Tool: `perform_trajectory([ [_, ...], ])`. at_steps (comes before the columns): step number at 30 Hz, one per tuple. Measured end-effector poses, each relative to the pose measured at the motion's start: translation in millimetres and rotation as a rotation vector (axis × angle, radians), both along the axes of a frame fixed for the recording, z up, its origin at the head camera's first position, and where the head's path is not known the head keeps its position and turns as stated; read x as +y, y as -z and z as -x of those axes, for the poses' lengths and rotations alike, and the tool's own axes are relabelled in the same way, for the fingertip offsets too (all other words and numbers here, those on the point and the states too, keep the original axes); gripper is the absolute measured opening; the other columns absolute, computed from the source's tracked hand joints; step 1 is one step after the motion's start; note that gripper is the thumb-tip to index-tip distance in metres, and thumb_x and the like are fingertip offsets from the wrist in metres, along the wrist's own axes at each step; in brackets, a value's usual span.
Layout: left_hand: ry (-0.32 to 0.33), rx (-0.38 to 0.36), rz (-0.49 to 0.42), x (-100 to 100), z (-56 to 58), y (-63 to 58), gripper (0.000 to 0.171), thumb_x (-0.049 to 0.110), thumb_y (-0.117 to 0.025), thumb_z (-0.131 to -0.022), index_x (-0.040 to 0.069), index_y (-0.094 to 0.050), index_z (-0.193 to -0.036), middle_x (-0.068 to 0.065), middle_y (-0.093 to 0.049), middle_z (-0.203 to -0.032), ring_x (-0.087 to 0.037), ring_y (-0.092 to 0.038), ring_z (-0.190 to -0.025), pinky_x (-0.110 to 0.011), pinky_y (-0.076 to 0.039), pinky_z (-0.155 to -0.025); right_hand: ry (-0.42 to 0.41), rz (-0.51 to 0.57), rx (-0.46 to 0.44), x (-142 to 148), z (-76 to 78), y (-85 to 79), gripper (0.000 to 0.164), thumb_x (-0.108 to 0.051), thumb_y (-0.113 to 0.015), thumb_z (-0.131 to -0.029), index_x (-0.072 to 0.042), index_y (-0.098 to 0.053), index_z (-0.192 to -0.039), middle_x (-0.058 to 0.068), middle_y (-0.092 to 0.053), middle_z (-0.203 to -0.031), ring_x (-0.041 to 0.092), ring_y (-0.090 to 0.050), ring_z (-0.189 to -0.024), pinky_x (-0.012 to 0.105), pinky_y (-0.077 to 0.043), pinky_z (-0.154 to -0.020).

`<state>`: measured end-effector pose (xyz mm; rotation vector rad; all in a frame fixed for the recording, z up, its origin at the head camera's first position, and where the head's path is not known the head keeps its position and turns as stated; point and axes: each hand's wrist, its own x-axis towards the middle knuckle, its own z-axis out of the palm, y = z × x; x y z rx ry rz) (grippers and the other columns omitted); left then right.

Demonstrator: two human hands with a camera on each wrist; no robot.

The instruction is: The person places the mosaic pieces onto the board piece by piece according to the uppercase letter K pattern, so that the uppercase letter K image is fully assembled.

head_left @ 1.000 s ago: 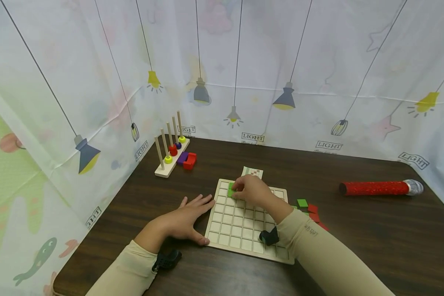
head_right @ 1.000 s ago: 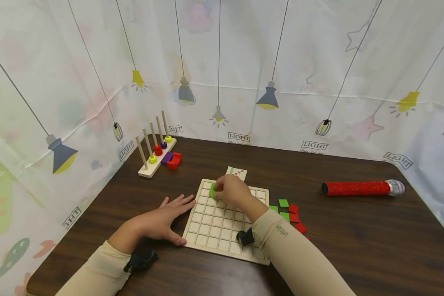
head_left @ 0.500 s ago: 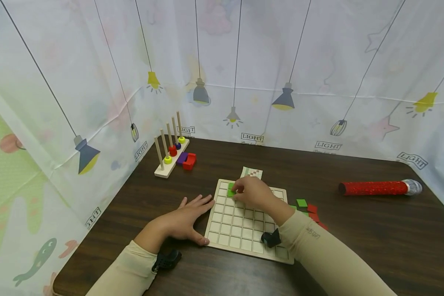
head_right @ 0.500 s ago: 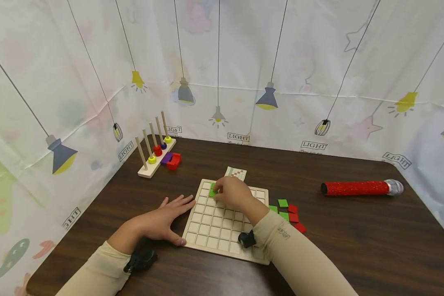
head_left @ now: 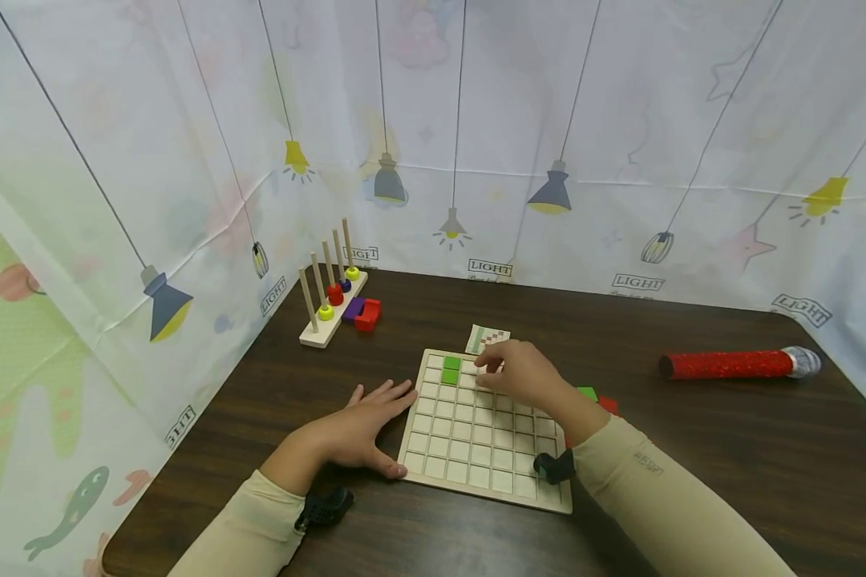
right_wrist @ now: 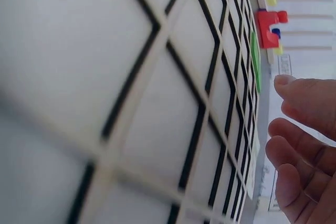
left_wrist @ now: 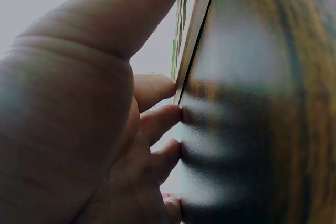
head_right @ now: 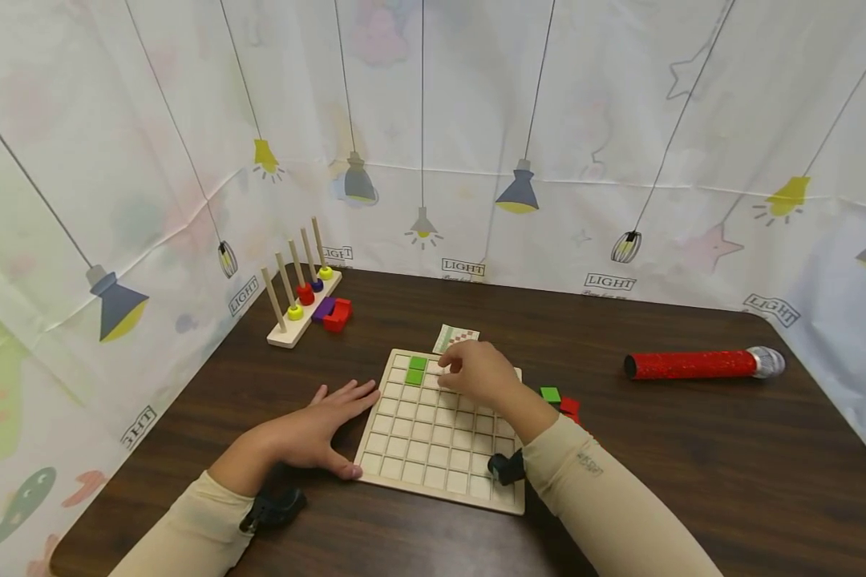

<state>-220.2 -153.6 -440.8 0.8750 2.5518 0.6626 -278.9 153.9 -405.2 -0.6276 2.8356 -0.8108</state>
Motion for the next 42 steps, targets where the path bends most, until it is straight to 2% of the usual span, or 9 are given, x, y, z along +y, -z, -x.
perform_trajectory([
  [5,-0.001,0.001,-0.004,0,-0.1,1.6,0.114,0.059,-0.081,-0.080,0.020,-0.018,-0.166,-0.001,-0.010,-0.170,-0.027,0.001,-0.155,-0.061,0.008,-0.117,0.012,0.019,-0.002,21,-3.1,-2.1,0.032,-0.022,-0.075,-0.094,-0.006,-0.073,-0.122,0.001,-0.066,-0.101,0.020,-0.062,-0.092,0.039,-0.052,-0.074],
  [14,-0.002,-0.005,-0.006,0,-0.4,1.4,0.114,0.058,-0.081,-0.080,0.020,-0.017,-0.166,-0.001,-0.009,-0.170,-0.027,0.001,-0.155,-0.061,0.009,-0.117,0.071,-0.015,-0.011,70,-10.9,-1.8,0.034,-0.025,-0.075,-0.094,-0.006,-0.074,-0.123,0.001,-0.068,-0.101,0.020,-0.061,-0.090,0.039,-0.052,-0.072],
  [20,-0.002,-0.012,-0.013,0,-0.4,1.5,0.113,0.058,-0.082,-0.080,0.020,-0.017,-0.166,-0.001,-0.009,-0.170,-0.028,0.002,-0.155,-0.062,0.009,-0.116,0.111,-0.035,-0.039,99,-14.7,4.8,0.036,-0.026,-0.079,-0.091,-0.005,-0.074,-0.120,0.001,-0.069,-0.100,0.019,-0.060,-0.089,0.041,-0.051,-0.076],
  [24,-0.001,-0.009,-0.016,0,-0.5,2.0,0.113,0.057,-0.082,-0.080,0.020,-0.017,-0.165,-0.001,-0.008,-0.170,-0.028,0.002,-0.155,-0.062,0.010,-0.116,0.098,-0.084,-0.040,113,-16.8,8.8,0.039,-0.029,-0.083,-0.087,-0.007,-0.076,-0.117,0.000,-0.070,-0.100,0.020,-0.062,-0.089,0.044,-0.052,-0.078],
  [27,-0.001,-0.005,-0.013,0,0.0,2.9,0.113,0.056,-0.082,-0.080,0.021,-0.017,-0.166,0.000,-0.008,-0.170,-0.027,0.002,-0.155,-0.062,0.009,-0.116,0.076,-0.125,-0.046,120,-20.0,8.9,0.041,-0.033,-0.085,-0.085,-0.007,-0.076,-0.116,0.003,-0.071,-0.103,0.025,-0.064,-0.095,0.049,-0.052,-0.082],
  [32,-0.003,0.000,-0.013,0,0.6,4.3,0.113,0.057,-0.082,-0.080,0.021,-0.017,-0.166,0.000,-0.008,-0.171,-0.026,0.002,-0.155,-0.062,0.009,-0.116,0.052,-0.127,-0.070,122,-26.3,7.3,0.033,-0.026,-0.085,-0.085,-0.008,-0.078,-0.112,0.005,-0.070,-0.107,0.030,-0.064,-0.102,0.053,-0.052,-0.086],
  [42,0.003,0.000,-0.012,0,-0.1,2.4,0.113,0.057,-0.082,-0.080,0.020,-0.017,-0.166,-0.001,-0.008,-0.170,-0.027,0.002,-0.155,-0.062,0.009,-0.116,0.032,-0.091,-0.012,121,-31.5,8.2,0.018,-0.015,-0.083,-0.086,-0.012,-0.070,-0.099,0.000,-0.064,-0.095,0.021,-0.059,-0.088,0.046,-0.050,-0.078],
])
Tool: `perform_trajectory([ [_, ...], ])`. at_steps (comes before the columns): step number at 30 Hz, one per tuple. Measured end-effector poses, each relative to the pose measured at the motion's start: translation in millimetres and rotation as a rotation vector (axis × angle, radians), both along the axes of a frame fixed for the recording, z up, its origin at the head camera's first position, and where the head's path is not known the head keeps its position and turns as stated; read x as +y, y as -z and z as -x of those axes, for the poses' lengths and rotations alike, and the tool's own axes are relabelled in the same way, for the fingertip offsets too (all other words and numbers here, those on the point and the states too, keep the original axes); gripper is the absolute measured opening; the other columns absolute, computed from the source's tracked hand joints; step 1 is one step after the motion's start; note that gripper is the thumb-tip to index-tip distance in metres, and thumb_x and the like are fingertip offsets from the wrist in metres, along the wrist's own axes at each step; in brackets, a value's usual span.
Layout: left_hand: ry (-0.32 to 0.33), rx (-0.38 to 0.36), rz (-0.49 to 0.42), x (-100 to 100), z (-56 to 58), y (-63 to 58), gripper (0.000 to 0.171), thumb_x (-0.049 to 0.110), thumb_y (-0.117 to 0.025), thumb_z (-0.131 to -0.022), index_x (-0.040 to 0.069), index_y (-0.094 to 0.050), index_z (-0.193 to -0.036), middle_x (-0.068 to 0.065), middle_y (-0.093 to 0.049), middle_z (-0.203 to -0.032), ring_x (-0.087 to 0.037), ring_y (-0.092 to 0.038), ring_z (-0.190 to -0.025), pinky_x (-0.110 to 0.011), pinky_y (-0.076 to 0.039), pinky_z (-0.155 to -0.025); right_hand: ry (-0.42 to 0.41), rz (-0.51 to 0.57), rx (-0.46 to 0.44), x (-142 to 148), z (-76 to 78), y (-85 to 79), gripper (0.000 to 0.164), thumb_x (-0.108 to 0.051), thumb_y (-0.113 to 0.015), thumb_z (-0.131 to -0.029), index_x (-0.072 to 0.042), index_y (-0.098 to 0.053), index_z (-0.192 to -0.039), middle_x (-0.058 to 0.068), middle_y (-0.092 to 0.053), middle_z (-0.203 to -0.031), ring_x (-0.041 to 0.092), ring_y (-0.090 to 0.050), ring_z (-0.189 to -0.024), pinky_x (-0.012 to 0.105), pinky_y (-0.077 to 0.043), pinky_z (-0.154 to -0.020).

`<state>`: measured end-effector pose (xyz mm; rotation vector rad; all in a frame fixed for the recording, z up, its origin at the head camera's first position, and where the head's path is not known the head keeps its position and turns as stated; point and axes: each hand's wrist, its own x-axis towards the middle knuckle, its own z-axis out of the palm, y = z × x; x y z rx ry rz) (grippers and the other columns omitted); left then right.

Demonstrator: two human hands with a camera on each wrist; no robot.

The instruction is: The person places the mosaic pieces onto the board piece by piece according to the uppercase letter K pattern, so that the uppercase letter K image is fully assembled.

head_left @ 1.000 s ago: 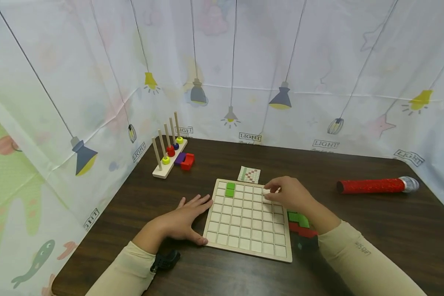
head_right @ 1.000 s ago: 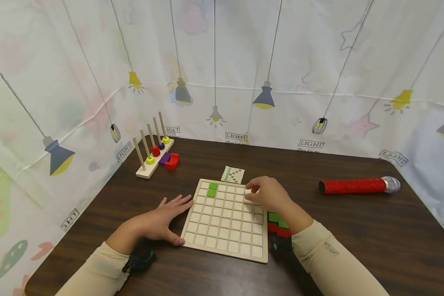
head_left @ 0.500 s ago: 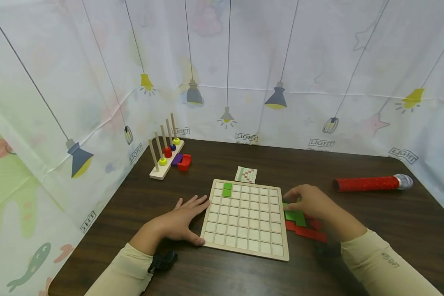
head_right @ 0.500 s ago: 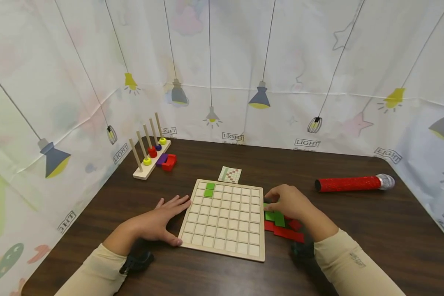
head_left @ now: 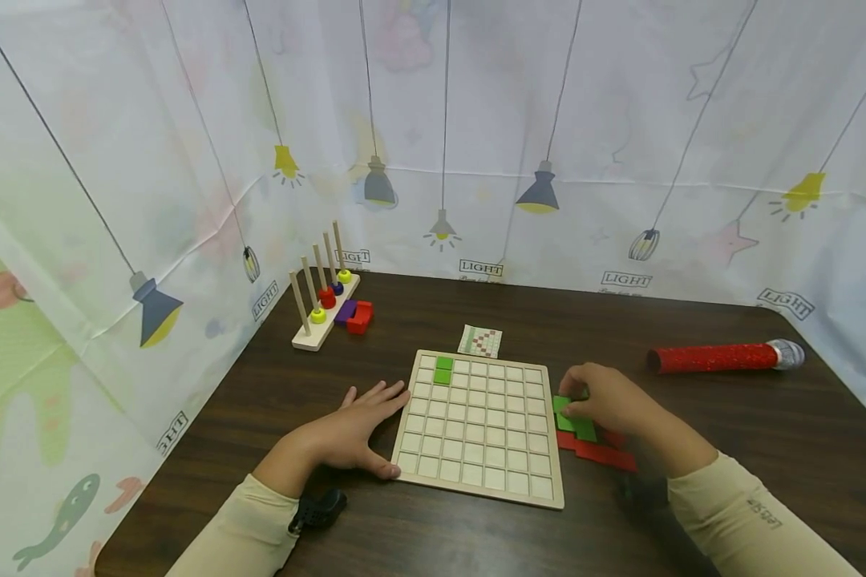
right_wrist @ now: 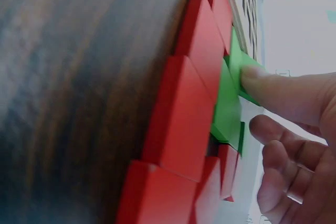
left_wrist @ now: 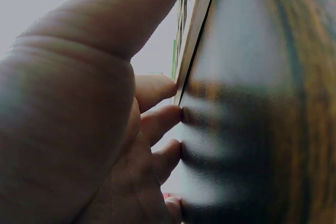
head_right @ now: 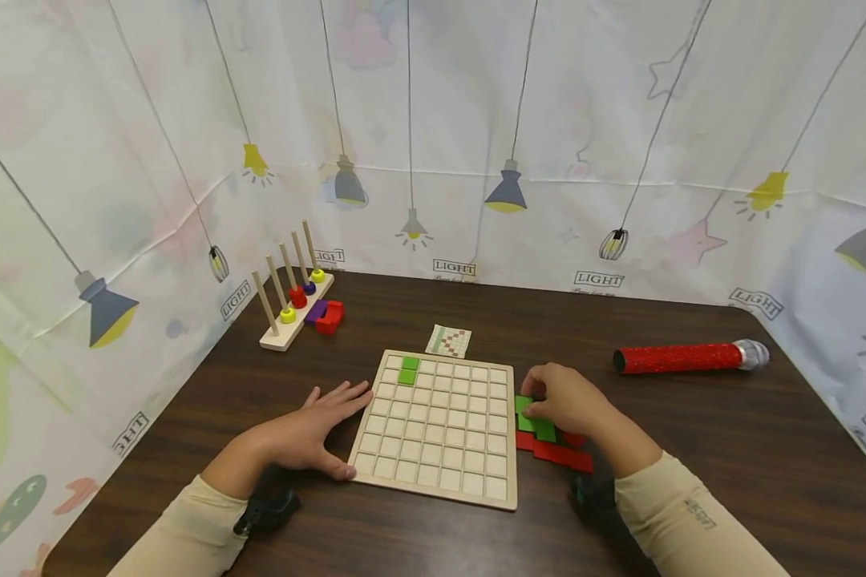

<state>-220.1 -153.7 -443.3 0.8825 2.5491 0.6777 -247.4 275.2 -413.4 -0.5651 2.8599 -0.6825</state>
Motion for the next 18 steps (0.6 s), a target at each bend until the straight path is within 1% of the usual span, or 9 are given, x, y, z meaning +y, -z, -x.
perform_trajectory([
  [4,0.004,0.002,0.000,0,-0.2,-0.2,0.113,0.057,-0.082,-0.081,0.020,-0.017,-0.166,-0.001,-0.008,-0.170,-0.027,0.002,-0.155,-0.062,0.009,-0.116,0.053,0.044,0.009,3,3.6,3.7,0.013,-0.015,-0.080,-0.088,-0.013,-0.070,-0.096,-0.001,-0.066,-0.092,0.019,-0.058,-0.082,0.040,-0.050,-0.072],
  [8,0.000,0.001,0.000,0,0.1,-0.4,0.113,0.057,-0.082,-0.080,0.020,-0.017,-0.166,-0.001,-0.008,-0.170,-0.027,0.002,-0.155,-0.062,0.008,-0.116,0.123,0.103,0.031,2,9.6,4.7,0.010,-0.016,-0.077,-0.092,-0.011,-0.071,-0.097,0.000,-0.069,-0.093,0.020,-0.061,-0.083,0.040,-0.051,-0.072],
  [10,-0.003,0.000,0.001,0,0.2,-0.3,0.113,0.056,-0.082,-0.080,0.020,-0.017,-0.166,-0.001,-0.009,-0.170,-0.027,0.002,-0.155,-0.062,0.008,-0.116,0.139,0.132,0.044,-1,11.9,2.5,0.010,-0.017,-0.076,-0.093,-0.010,-0.071,-0.098,0.001,-0.070,-0.094,0.021,-0.063,-0.084,0.040,-0.052,-0.072],
  [12,-0.004,-0.003,0.002,0,0.1,-0.3,0.113,0.057,-0.082,-0.080,0.020,-0.018,-0.165,-0.001,-0.009,-0.170,-0.027,0.002,-0.155,-0.062,0.008,-0.117,0.151,0.163,0.043,-7,13.5,-0.2,0.011,-0.018,-0.075,-0.094,-0.009,-0.072,-0.099,0.002,-0.070,-0.095,0.022,-0.064,-0.085,0.041,-0.053,-0.072],
  [15,-0.007,-0.003,0.002,0,0.1,-0.4,0.113,0.057,-0.082,-0.080,0.021,-0.018,-0.166,0.000,-0.009,-0.170,-0.026,0.002,-0.155,-0.062,0.008,-0.117,0.145,0.190,0.032,-18,16.1,-4.3,0.011,-0.021,-0.074,-0.095,-0.010,-0.073,-0.099,0.002,-0.070,-0.096,0.024,-0.064,-0.089,0.041,-0.052,-0.073],
  [18,-0.008,-0.003,0.002,0,-0.1,-0.5,0.114,0.057,-0.082,-0.080,0.021,-0.018,-0.166,0.000,-0.009,-0.170,-0.026,0.002,-0.155,-0.061,0.008,-0.117,0.121,0.211,0.013,-34,19.2,-5.9,0.011,-0.021,-0.073,-0.096,-0.011,-0.074,-0.099,0.001,-0.069,-0.097,0.024,-0.064,-0.093,0.042,-0.051,-0.075],
])
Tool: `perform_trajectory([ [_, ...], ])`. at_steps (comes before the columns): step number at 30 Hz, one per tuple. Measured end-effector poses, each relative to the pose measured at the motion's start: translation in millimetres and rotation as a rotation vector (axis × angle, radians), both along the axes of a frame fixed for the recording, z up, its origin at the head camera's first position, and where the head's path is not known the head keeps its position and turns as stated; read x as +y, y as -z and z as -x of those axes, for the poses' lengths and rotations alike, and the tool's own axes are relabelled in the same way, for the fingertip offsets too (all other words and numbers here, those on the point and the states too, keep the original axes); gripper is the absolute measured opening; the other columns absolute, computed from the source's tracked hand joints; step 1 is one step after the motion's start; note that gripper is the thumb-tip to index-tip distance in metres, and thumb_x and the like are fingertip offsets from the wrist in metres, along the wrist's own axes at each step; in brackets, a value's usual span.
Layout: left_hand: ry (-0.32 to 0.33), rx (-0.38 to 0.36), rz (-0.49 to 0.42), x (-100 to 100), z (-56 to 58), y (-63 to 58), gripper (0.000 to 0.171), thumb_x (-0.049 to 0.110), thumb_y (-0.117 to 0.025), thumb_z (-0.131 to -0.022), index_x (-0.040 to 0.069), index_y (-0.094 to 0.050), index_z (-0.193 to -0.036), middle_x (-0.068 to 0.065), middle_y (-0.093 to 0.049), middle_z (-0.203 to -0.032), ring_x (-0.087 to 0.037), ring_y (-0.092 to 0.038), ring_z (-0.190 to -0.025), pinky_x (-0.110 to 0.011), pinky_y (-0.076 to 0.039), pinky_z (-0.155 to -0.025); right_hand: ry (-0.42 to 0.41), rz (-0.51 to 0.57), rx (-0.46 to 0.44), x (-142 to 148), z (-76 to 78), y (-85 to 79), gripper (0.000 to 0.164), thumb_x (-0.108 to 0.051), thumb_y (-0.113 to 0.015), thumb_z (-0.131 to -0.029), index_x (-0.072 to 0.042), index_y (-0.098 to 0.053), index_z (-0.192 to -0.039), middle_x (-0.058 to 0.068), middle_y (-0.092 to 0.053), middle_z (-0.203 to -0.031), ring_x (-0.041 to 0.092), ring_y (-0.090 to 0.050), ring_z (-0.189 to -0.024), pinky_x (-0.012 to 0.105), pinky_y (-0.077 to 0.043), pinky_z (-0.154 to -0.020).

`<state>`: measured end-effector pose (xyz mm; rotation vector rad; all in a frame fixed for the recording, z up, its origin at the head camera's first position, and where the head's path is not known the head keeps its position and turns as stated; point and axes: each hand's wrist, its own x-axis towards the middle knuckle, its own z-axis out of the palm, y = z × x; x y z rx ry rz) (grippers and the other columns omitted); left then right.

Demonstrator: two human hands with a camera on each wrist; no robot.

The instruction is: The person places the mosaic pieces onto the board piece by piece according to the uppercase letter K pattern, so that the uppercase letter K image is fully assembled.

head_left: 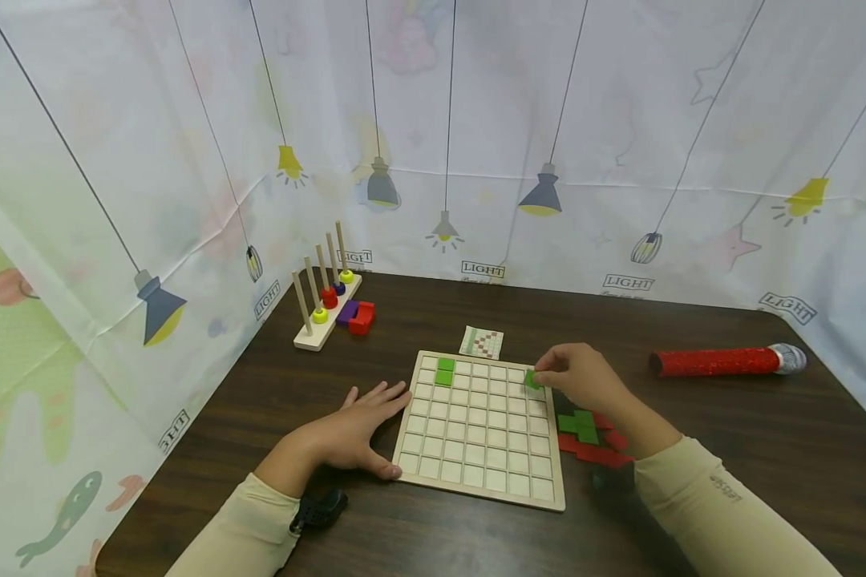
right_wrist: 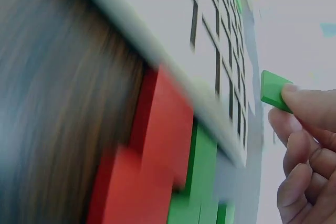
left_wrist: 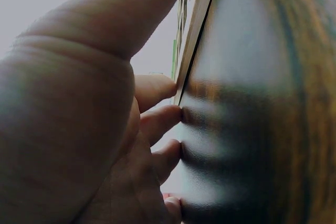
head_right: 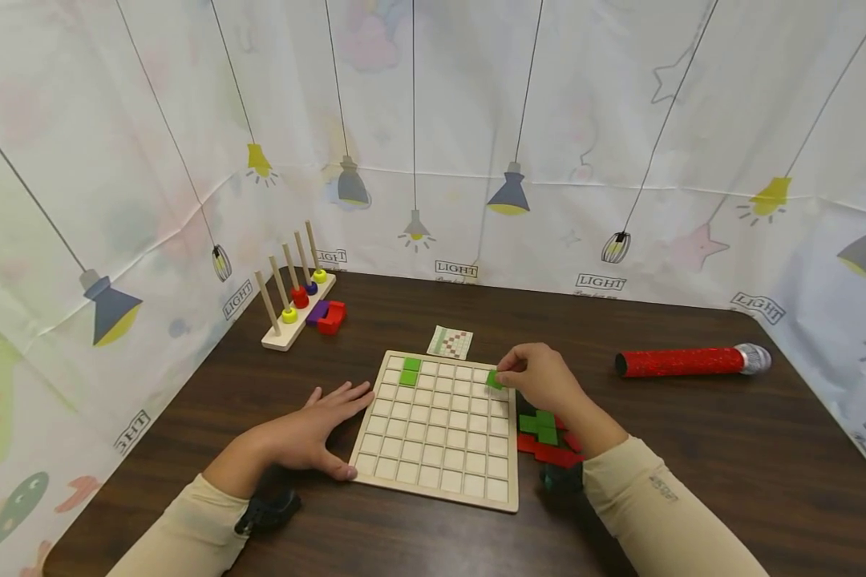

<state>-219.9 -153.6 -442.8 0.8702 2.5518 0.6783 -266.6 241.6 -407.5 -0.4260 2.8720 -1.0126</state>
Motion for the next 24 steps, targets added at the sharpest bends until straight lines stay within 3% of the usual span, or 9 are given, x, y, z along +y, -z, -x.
perform_trajectory([
  [8,0.000,0.000,-0.005,-5,0.0,2.1,0.114,0.058,-0.081,-0.080,0.021,-0.017,-0.166,0.000,-0.008,-0.170,-0.026,0.002,-0.155,-0.062,0.009,-0.117,-0.096,0.080,-0.075,-62,8.5,2.5,0.006,-0.016,-0.074,-0.095,-0.011,-0.073,-0.097,0.001,-0.067,-0.092,0.022,-0.063,-0.085,0.037,-0.051,-0.071],
  [13,0.005,0.004,-0.011,-5,0.3,2.0,0.113,0.058,-0.081,-0.081,0.019,-0.017,-0.165,-0.002,-0.008,-0.170,-0.028,0.002,-0.155,-0.062,0.008,-0.117,-0.150,0.069,-0.077,-97,10.3,1.0,0.004,-0.015,-0.075,-0.094,-0.011,-0.074,-0.096,-0.001,-0.067,-0.089,0.019,-0.062,-0.082,0.037,-0.051,-0.071],
  [24,0.013,0.021,0.000,-4,2.3,3.6,0.114,0.059,-0.081,-0.081,0.019,-0.017,-0.166,0.000,-0.008,-0.171,-0.026,0.002,-0.155,-0.062,0.008,-0.117,-0.198,0.037,-0.073,-129,11.6,7.6,0.006,-0.014,-0.077,-0.093,-0.009,-0.075,-0.091,-0.004,-0.067,-0.083,0.014,-0.062,-0.075,0.035,-0.052,-0.070],
])
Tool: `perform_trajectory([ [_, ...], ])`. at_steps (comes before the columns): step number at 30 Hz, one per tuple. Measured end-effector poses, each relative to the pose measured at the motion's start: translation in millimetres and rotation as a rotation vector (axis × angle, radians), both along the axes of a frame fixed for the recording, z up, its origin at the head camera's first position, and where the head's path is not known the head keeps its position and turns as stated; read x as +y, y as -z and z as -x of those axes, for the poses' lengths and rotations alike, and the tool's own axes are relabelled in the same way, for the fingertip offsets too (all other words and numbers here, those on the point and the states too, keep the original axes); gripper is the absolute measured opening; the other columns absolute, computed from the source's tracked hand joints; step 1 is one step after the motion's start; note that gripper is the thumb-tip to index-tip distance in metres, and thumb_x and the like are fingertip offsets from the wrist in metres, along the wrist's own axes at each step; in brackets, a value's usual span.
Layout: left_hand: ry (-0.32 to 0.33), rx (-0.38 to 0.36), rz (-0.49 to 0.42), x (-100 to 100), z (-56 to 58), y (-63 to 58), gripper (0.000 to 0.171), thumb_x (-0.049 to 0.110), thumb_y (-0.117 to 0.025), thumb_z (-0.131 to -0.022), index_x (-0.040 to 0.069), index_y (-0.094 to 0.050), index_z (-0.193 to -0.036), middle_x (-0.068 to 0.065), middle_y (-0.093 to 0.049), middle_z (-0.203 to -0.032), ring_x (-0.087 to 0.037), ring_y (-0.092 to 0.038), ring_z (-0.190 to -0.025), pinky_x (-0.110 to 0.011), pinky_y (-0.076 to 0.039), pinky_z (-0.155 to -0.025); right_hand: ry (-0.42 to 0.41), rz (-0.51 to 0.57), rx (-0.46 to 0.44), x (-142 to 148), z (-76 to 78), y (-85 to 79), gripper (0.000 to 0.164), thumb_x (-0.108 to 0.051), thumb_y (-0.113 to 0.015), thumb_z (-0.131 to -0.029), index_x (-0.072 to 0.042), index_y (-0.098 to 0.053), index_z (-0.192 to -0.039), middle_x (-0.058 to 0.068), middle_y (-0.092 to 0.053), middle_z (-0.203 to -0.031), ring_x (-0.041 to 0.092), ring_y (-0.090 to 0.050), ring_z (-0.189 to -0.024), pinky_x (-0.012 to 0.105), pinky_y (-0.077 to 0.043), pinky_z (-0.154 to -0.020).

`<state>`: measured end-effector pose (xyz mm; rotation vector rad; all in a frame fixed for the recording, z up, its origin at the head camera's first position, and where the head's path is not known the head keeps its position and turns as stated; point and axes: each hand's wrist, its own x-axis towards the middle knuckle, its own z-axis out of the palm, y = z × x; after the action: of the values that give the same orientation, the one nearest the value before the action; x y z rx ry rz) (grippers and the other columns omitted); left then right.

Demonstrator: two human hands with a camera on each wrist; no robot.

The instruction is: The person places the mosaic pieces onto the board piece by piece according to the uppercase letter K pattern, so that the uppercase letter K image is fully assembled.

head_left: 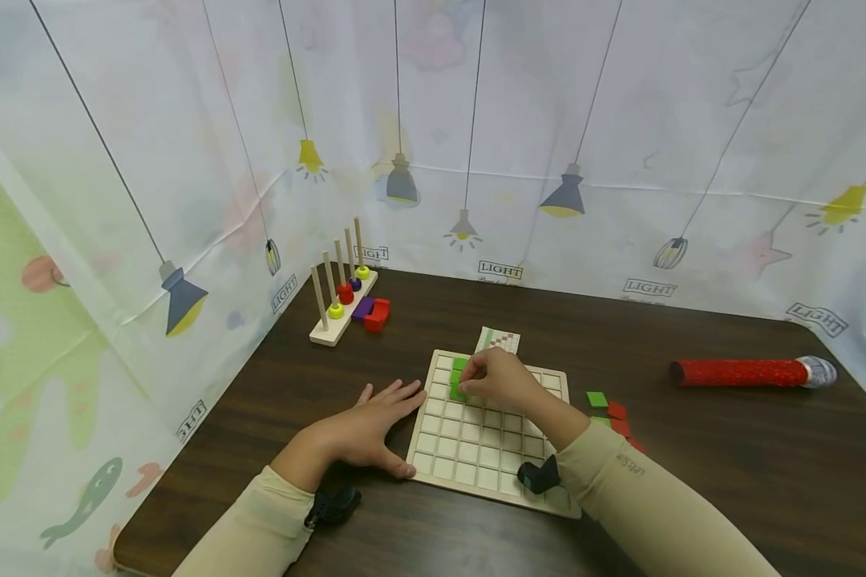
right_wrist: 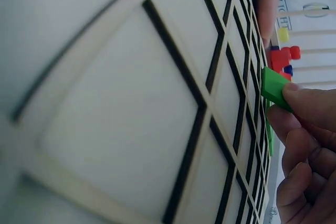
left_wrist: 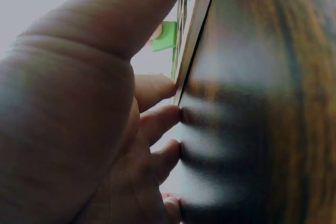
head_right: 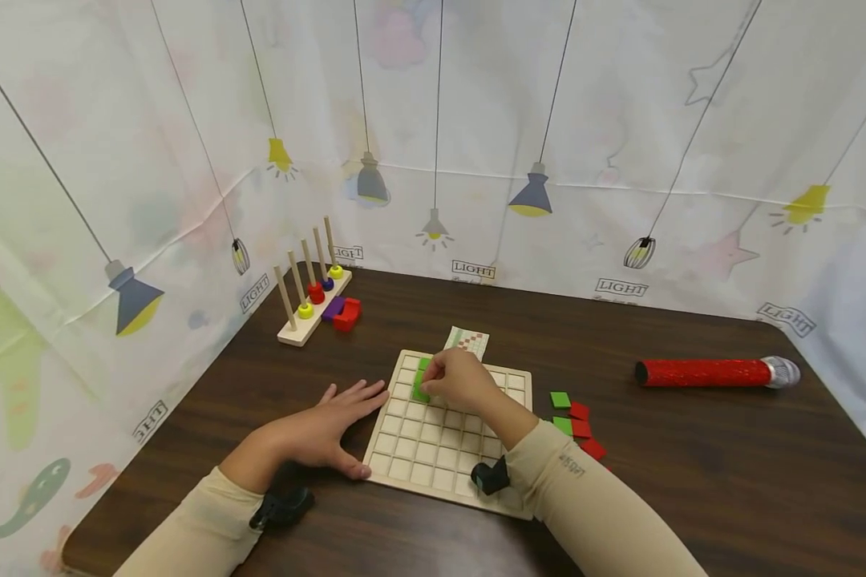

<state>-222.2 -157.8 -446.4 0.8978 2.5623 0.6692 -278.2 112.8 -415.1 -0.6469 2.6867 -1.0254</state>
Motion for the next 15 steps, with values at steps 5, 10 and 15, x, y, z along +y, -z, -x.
perform_trajectory([
  [5,-0.005,0.005,0.010,1.4,0.2,-0.7,0.114,0.058,-0.081,-0.080,0.020,-0.017,-0.166,0.000,-0.008,-0.171,-0.025,0.002,-0.155,-0.062,0.007,-0.117,-0.002,-0.005,0.018,-3.9,-2.4,-0.5,0.005,-0.014,-0.077,-0.092,-0.011,-0.075,-0.090,-0.004,-0.067,-0.081,0.014,-0.062,-0.072,0.035,-0.052,-0.068],
  [10,-0.009,0.005,0.015,2.0,-0.8,-1.4,0.114,0.057,-0.082,-0.081,0.020,-0.016,-0.166,0.000,-0.008,-0.171,-0.025,0.001,-0.155,-0.061,0.008,-0.117,0.008,-0.030,0.038,-7.1,-3.9,1.0,0.004,-0.015,-0.078,-0.092,-0.012,-0.075,-0.091,-0.006,-0.067,-0.083,0.012,-0.061,-0.075,0.035,-0.052,-0.070],
  [15,-0.009,0.004,0.018,2.4,-0.5,-2.2,0.114,0.058,-0.081,-0.080,0.020,-0.017,-0.166,0.000,-0.008,-0.171,-0.025,0.002,-0.155,-0.061,0.008,-0.117,0.024,-0.128,0.073,-9.0,-7.7,1.2,0.017,-0.019,-0.082,-0.088,-0.011,-0.077,-0.102,-0.004,-0.069,-0.091,0.012,-0.063,-0.081,0.036,-0.054,-0.075],
])
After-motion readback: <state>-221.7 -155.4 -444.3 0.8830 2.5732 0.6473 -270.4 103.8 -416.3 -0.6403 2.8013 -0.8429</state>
